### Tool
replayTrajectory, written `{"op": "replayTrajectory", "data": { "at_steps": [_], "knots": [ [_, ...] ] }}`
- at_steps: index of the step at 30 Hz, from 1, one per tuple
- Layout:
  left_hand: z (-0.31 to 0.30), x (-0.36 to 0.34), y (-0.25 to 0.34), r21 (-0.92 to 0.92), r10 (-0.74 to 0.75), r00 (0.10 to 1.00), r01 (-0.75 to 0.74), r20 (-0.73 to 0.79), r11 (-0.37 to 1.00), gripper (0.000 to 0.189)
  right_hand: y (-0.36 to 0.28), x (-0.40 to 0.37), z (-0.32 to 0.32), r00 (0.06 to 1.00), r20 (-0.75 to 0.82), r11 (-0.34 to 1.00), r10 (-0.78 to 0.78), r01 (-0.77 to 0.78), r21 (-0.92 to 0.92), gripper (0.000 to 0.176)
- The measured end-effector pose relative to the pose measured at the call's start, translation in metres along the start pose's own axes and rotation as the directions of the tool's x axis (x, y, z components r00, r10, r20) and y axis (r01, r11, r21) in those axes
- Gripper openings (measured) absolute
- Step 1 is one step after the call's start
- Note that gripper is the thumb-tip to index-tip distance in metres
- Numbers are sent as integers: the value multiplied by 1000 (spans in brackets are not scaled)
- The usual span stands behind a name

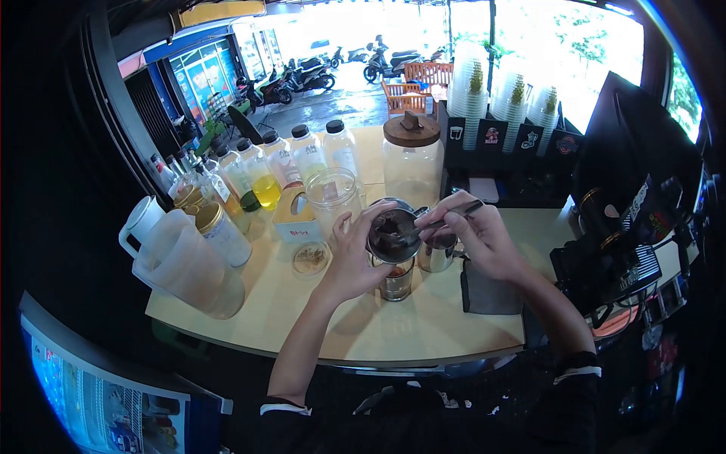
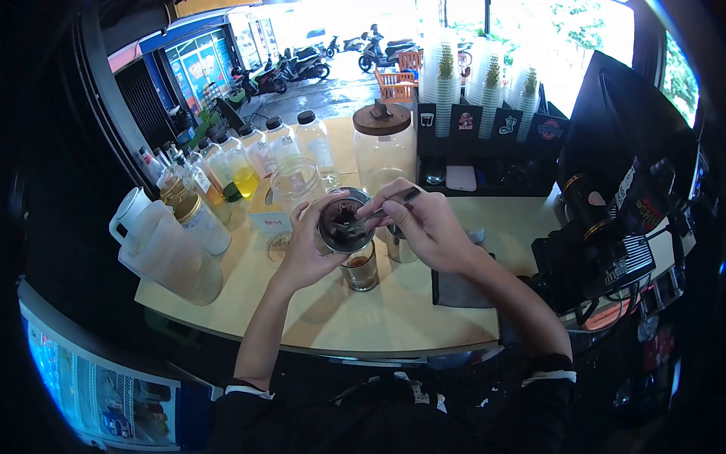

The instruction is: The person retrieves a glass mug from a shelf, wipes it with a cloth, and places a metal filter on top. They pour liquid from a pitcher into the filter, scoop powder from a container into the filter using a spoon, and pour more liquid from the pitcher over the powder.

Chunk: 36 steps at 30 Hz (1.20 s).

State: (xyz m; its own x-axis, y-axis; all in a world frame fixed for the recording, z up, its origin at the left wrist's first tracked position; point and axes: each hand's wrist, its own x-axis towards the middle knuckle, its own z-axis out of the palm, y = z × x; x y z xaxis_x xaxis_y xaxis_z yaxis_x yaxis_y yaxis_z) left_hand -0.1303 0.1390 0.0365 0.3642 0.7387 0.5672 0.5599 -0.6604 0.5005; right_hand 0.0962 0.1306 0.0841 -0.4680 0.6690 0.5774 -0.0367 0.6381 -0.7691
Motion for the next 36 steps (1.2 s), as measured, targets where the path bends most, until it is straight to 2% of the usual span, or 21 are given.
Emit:
{"op": "replayTrajectory", "data": {
  "at_steps": [1,3,7,9,13,15,18,21,25,27,30,33,36],
  "knots": [
    [-1,0,-1,-11,6,1000,-6,12,1000,81,-1,0,1,1000,0,1000,0,0,0,22],
    [-1,0,-4,-8,19,999,-18,36,1000,81,-4,0,2,995,37,995,93,-94,30,22],
    [-2,1,-5,10,32,996,-33,78,999,82,-4,5,1,995,30,991,99,-102,90,21],
    [-5,0,-4,30,37,996,-40,80,999,82,2,10,-8,987,96,988,133,-139,62,20],
    [-5,1,-4,63,57,996,-61,70,996,81,-2,16,-11,992,9,990,127,-127,61,19],
    [-5,1,-2,61,65,996,-68,64,996,81,-2,18,-11,989,118,996,86,-87,2,18],
    [-5,1,-3,61,71,995,-75,65,995,81,-7,23,-20,982,151,989,112,-96,-111,20],
    [-3,1,-3,62,61,996,-66,71,996,81,-8,23,-13,973,204,994,104,-94,-57,20],
    [-2,0,-5,38,68,996,-70,56,997,80,-3,23,-11,987,137,996,88,-86,-19,18],
    [-3,1,-4,41,73,996,-75,54,996,80,-3,24,-14,983,99,988,153,-152,-20,19],
    [-2,1,-4,41,75,996,-77,54,996,80,-4,22,-5,981,169,995,98,-98,-12,19],
    [-2,1,-2,44,64,996,-67,54,997,80,-5,23,-7,989,92,993,116,-116,-10,20],
    [-3,1,-1,64,56,997,-59,52,996,80,-4,19,-3,982,137,991,130,-131,-2,20]
  ]
}}
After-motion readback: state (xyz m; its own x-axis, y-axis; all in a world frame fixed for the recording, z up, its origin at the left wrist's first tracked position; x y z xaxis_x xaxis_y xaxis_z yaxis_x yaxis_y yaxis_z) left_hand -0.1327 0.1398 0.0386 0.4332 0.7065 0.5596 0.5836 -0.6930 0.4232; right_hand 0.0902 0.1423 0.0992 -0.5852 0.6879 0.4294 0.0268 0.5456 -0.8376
